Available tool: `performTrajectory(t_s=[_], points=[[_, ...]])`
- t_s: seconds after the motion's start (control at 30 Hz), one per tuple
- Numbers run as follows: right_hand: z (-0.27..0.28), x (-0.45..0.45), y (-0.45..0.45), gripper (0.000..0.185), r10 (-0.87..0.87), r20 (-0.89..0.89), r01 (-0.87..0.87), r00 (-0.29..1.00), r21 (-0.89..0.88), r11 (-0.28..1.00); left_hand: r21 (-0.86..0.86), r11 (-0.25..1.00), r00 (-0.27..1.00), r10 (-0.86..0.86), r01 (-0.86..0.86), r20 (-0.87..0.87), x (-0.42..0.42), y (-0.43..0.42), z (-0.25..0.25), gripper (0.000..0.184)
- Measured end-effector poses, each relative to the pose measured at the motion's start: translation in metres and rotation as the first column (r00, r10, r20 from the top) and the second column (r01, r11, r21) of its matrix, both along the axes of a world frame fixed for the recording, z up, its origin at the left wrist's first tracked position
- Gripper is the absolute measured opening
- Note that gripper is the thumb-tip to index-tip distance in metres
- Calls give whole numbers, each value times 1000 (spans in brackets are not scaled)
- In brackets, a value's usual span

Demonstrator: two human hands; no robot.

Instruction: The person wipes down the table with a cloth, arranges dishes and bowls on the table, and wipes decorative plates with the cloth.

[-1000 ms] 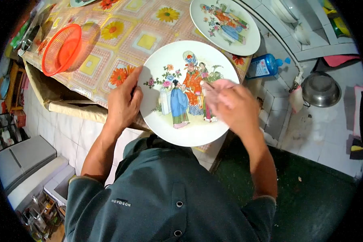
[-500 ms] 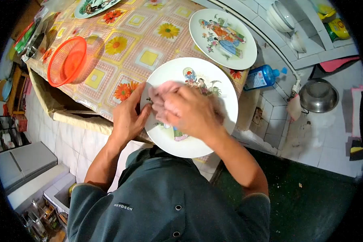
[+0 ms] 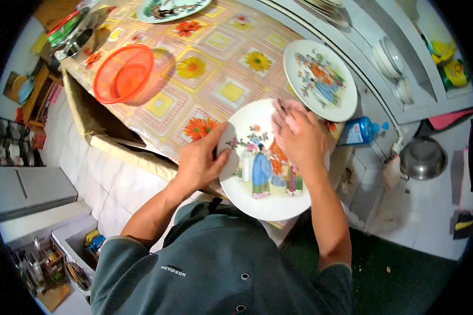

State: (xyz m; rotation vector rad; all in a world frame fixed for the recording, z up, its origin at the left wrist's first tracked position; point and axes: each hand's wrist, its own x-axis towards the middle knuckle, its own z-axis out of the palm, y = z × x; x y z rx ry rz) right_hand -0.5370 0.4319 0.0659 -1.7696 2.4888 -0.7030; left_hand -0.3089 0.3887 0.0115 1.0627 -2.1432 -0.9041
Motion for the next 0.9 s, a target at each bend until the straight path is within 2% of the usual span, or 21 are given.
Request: performTrajectory(t_s=[0.07,0.13,0.17,0.2,0.27,0.3,0.37,0.4,0.43,0.5,0.53,0.6,0.67,0.7,0.77,0.9], points=[[-1,15,-4,24,97,96,-90,991,-72,993,28,1000,1000,-11,10,29,1,0,1,55],[-1,39,-3,26,288,81,-288,954,-15,958,154,988,997,-41,32,59,2,-2,8,57],[-2,51,-3,27,387,111,-389,915,-3,921,145,988,998,-54,48,39,2,-2,7,57],[7,59,0,27,460,11,-460,888,-13,888,138,989,998,-62,58,24,3,-2,6,58],[3,47,9,27,456,170,-457,874,-35,889,163,984,996,-83,77,34,7,-3,13,59],[7,43,13,24,333,246,-347,910,13,938,145,987,996,-76,69,44,8,-3,14,58],[0,15,7,23,146,76,-152,986,82,985,147,987,997,-70,63,42,9,-2,15,57],[0,13,3,25,21,48,-24,999,74,997,162,985,997,-69,62,37,8,-1,15,56],[0,17,3,25,23,44,-26,999,70,997,157,986,997,-66,60,33,8,-2,14,56],[1,34,6,26,199,-36,-194,979,109,975,101,993,998,-58,58,-1,8,-1,10,56],[1,36,13,26,197,-36,-192,980,110,975,102,993,998,-61,61,-1,8,-1,11,56],[6,39,30,15,418,90,-424,904,81,902,128,989,997,-77,77,1,9,-1,13,56],[11,22,35,18,346,35,-347,938,152,925,93,993,997,-72,73,-19,8,-2,9,56],[15,13,30,23,198,50,-203,979,144,968,61,996,997,-64,66,-35,8,0,7,56],[20,11,20,29,34,66,-42,997,137,990,104,992,997,-75,75,-6,9,0,13,56],[11,39,25,26,326,21,-326,945,18,945,138,987,996,-82,78,21,10,-2,8,56]])
